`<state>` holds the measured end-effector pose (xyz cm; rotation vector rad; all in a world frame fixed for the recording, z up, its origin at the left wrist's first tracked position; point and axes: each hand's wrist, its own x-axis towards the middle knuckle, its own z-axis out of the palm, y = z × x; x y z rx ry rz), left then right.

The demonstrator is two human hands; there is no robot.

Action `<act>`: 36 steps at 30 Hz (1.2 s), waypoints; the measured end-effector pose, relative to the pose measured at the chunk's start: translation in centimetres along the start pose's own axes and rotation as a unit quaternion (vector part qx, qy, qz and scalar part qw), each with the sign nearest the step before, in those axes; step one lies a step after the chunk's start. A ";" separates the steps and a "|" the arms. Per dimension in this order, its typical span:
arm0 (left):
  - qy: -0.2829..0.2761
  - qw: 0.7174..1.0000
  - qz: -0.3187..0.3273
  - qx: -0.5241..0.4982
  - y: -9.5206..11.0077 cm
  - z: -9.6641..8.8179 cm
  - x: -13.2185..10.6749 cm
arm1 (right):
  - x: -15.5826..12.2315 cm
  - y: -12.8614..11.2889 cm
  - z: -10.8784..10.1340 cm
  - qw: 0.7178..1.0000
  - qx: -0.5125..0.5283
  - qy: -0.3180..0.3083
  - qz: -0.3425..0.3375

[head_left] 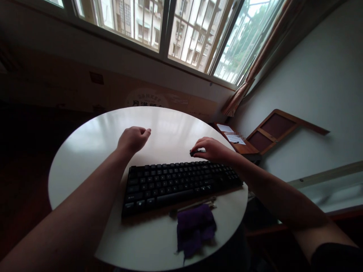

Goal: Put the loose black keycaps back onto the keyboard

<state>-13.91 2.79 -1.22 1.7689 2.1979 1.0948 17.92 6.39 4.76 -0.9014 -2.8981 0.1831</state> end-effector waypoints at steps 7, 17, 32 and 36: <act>-0.005 1.000 -0.019 0.011 -0.8 0.4 0.5 | -8.9 -0.8 -1.4 0.989 0.081 -0.115 -0.047; -0.038 0.997 -0.059 0.016 -2.0 0.9 1.1 | -12.7 1.0 2.6 0.990 0.132 -0.051 0.015; -0.074 0.995 -0.069 0.009 -2.4 1.4 1.5 | -12.9 0.5 4.6 0.998 0.052 -0.005 0.031; -0.076 0.995 -0.063 0.008 -2.5 1.4 1.4 | -13.0 0.5 4.8 0.999 0.027 0.002 0.026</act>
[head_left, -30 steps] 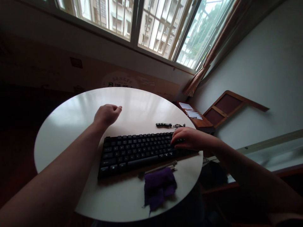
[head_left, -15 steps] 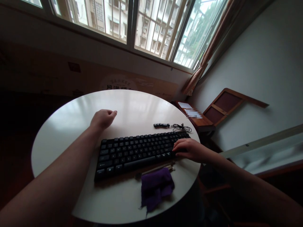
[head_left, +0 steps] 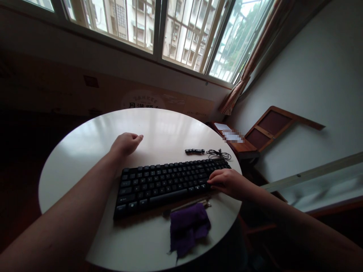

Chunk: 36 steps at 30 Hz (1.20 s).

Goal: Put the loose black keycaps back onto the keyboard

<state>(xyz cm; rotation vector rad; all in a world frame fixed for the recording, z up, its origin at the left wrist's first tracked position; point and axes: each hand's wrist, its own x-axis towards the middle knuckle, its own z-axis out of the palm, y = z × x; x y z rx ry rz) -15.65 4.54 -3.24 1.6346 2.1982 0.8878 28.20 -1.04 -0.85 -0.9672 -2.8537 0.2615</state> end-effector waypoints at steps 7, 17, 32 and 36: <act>-0.002 1.000 0.012 -0.006 0.0 0.1 0.0 | 0.0 -1.0 0.7 0.987 -0.142 0.032 -0.066; -0.017 0.999 0.032 0.020 -0.3 0.1 0.2 | -2.1 -2.6 2.0 0.953 -0.264 0.124 -0.087; -0.016 0.999 0.042 0.003 -0.1 -0.2 0.0 | -3.1 -2.3 3.1 0.965 -0.255 0.046 -0.035; -0.016 0.999 0.041 0.000 0.1 -0.2 -0.2 | -1.8 -2.0 0.9 0.976 -0.197 0.078 -0.043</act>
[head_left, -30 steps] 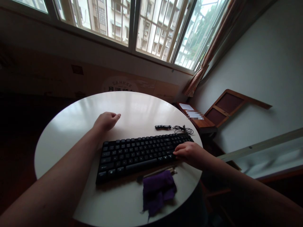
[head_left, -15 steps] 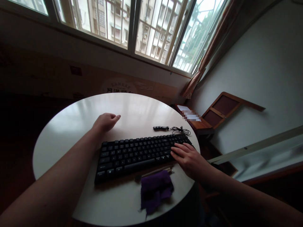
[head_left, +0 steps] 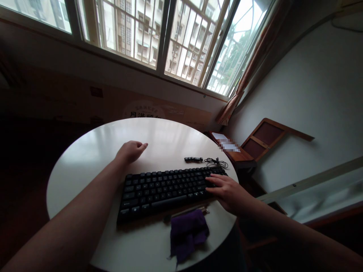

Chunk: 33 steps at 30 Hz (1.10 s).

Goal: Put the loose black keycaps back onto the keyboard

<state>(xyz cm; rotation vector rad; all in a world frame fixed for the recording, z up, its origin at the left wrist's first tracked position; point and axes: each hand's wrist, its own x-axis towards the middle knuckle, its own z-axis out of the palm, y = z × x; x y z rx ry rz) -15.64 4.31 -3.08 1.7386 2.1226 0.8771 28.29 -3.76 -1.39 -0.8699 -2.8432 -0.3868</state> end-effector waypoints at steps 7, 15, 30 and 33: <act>0.008 1.000 -0.001 0.004 -0.4 0.3 0.3 | 9.4 3.5 -1.1 0.992 0.084 -0.007 0.094; 0.003 1.000 -0.009 0.009 -0.2 0.1 0.1 | 17.1 6.4 2.8 0.981 0.106 -0.095 0.130; -0.008 0.999 -0.030 0.034 0.6 -0.1 -0.1 | 12.5 4.4 -3.7 0.980 0.186 -0.063 0.015; -0.016 0.999 -0.038 0.032 0.5 -0.1 0.0 | 8.5 4.7 -5.7 0.962 0.242 -0.125 -0.027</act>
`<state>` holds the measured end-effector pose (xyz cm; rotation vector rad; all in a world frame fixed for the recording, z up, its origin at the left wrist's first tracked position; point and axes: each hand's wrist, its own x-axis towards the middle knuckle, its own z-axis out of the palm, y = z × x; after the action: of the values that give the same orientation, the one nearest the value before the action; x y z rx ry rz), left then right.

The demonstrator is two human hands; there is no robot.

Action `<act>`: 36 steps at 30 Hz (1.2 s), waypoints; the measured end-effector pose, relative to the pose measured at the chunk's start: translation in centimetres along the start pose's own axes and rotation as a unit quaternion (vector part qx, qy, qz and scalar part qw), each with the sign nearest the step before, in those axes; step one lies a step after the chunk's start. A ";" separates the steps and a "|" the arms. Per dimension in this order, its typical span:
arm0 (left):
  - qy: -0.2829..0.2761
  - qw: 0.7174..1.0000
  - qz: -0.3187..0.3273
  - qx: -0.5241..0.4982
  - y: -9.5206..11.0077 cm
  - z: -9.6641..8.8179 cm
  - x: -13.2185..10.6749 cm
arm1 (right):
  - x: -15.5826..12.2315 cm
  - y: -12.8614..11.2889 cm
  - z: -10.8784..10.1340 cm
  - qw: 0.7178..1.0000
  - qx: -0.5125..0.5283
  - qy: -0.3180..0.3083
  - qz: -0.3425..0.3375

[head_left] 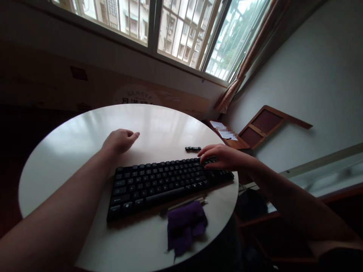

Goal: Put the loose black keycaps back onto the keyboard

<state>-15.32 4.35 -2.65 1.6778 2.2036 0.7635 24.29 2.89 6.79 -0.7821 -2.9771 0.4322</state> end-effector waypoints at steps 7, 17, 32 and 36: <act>0.004 1.000 -0.018 -0.006 0.0 -0.1 -0.2 | -6.2 1.4 3.5 0.997 0.002 0.011 0.076; 0.007 1.000 -0.020 -0.009 -0.1 -0.1 0.0 | -5.7 1.5 5.8 0.988 -0.037 0.008 0.148; 0.003 1.000 -0.022 -0.011 -0.2 0.0 0.0 | -4.1 -0.7 5.8 0.971 -0.158 -0.053 0.173; 0.011 1.000 -0.012 -0.002 -0.2 0.0 0.1 | -4.0 -0.7 6.2 0.967 -0.183 -0.057 0.168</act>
<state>-15.54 4.40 -2.77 1.6458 2.2322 0.7833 26.85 -1.28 1.14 -1.3485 -3.0745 -0.0805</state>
